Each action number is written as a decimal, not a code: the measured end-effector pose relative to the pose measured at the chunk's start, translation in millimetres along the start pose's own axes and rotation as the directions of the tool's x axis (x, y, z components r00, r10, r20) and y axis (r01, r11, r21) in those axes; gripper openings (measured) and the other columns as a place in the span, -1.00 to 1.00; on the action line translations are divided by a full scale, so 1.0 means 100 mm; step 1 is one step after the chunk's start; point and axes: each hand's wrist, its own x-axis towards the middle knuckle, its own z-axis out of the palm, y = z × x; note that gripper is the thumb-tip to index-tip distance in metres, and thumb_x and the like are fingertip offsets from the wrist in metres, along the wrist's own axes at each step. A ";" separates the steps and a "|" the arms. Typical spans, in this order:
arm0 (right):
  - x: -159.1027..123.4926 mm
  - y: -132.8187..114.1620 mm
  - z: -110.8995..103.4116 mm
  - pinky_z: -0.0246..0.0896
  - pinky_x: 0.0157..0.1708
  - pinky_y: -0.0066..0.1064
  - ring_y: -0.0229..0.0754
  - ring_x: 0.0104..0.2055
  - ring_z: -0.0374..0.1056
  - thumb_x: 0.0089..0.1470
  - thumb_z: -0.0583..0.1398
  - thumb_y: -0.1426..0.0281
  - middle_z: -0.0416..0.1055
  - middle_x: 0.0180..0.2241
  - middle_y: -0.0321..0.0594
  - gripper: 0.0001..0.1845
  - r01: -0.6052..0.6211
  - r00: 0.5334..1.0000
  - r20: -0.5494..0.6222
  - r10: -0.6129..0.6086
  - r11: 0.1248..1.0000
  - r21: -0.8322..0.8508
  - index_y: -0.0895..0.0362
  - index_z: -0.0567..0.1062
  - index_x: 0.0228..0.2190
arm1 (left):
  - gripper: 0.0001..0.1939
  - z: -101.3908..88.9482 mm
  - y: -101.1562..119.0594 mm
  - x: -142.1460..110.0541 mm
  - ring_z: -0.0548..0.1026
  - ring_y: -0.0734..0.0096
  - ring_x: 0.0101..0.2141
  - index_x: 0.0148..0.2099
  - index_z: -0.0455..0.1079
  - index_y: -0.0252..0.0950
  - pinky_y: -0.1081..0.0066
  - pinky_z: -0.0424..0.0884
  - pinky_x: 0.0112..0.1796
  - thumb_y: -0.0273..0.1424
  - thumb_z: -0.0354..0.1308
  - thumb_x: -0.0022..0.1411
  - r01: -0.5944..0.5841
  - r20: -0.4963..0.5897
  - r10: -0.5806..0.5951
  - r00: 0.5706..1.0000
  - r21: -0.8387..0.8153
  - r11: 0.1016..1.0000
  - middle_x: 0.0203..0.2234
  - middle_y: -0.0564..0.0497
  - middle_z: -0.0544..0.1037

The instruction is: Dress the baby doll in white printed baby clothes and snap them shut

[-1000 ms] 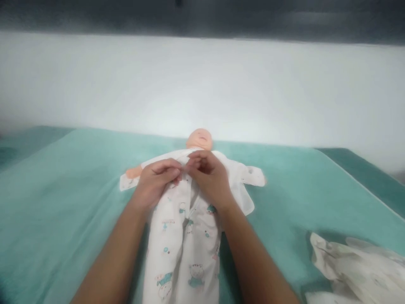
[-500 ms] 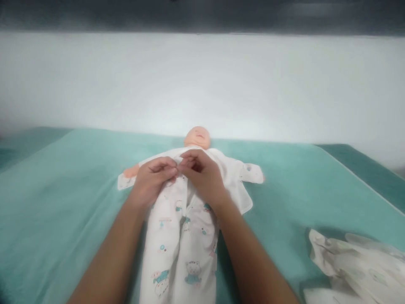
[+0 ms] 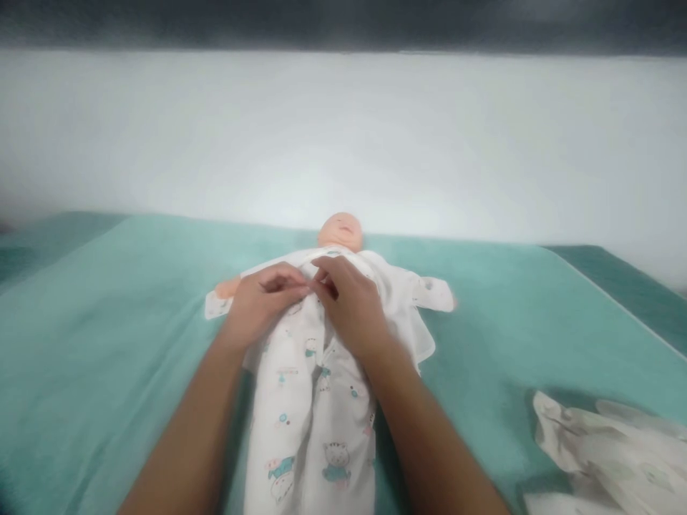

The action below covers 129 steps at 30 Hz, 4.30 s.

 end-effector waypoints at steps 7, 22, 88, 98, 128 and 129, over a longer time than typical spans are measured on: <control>0.00 0.04 -0.04 0.28 -0.33 -0.35 -0.24 -0.35 0.33 0.14 0.22 0.42 0.44 -0.28 -0.31 -0.73 0.033 0.997 0.066 -0.029 0.997 -0.065 -0.02 0.42 -0.09 | -0.84 -0.07 0.03 0.01 0.44 0.41 -0.38 -0.38 0.50 -0.27 0.42 0.31 -0.37 -0.29 0.31 0.10 -0.078 0.065 0.067 0.996 0.183 0.980 -0.40 0.03 0.53; 0.05 0.04 -0.12 0.29 -0.36 -0.33 -0.23 -0.33 0.34 -0.06 0.38 0.36 0.42 -0.13 -0.27 -0.42 -0.126 0.981 0.164 0.106 0.985 0.119 -0.08 0.41 0.03 | -0.85 -0.17 0.10 -0.02 0.35 0.46 -0.40 -0.44 0.44 -0.28 0.44 0.27 -0.33 -0.35 0.27 0.13 -0.102 0.276 0.062 0.959 0.131 0.986 -0.42 0.05 0.44; 0.11 0.69 -0.23 0.24 0.06 -0.03 0.00 0.02 0.35 0.14 0.11 0.34 0.46 -0.05 -0.10 -0.70 -0.363 0.927 -0.132 0.351 0.928 -0.086 0.10 0.51 -0.11 | -0.83 0.03 -0.10 0.06 0.30 0.50 -0.45 -0.36 0.40 -0.25 0.47 0.23 -0.41 -0.28 0.25 0.16 -0.064 -0.106 0.066 0.992 0.027 0.998 -0.48 0.11 0.38; 0.12 0.99 -0.33 0.17 0.13 -0.02 0.11 0.08 0.34 -0.02 0.03 0.57 0.47 0.00 -0.04 -0.49 -0.265 0.951 0.041 0.305 0.879 -0.396 0.12 0.48 -0.03 | -0.83 0.41 0.09 0.30 0.42 0.32 -0.11 -0.20 0.43 -0.22 0.29 0.31 -0.05 -0.37 0.00 0.34 -0.288 0.064 0.317 0.946 0.614 0.735 -0.20 0.01 0.54; 0.13 1.17 -0.48 0.24 -0.07 -0.18 0.02 -0.04 0.41 0.00 0.07 0.40 0.51 -0.02 -0.16 -0.56 -0.483 0.875 -0.128 0.467 0.823 -0.298 0.03 0.47 -0.05 | -0.50 1.43 0.33 0.94 0.31 -0.13 0.13 0.20 0.36 -0.27 -0.26 0.03 0.14 -0.34 0.13 0.21 -0.361 0.331 -0.324 0.886 0.932 -0.036 0.14 -0.22 0.43; 0.13 1.18 -0.48 0.25 -0.06 -0.18 0.01 -0.04 0.41 -0.05 0.05 0.45 0.52 -0.05 -0.16 -0.53 -0.480 0.877 -0.150 0.456 0.830 -0.284 0.04 0.48 -0.07 | -0.49 1.36 0.36 0.94 0.32 -0.13 0.12 0.20 0.35 -0.29 -0.24 0.07 0.12 -0.33 0.12 0.21 -0.350 0.325 -0.318 0.890 0.936 -0.023 0.14 -0.24 0.43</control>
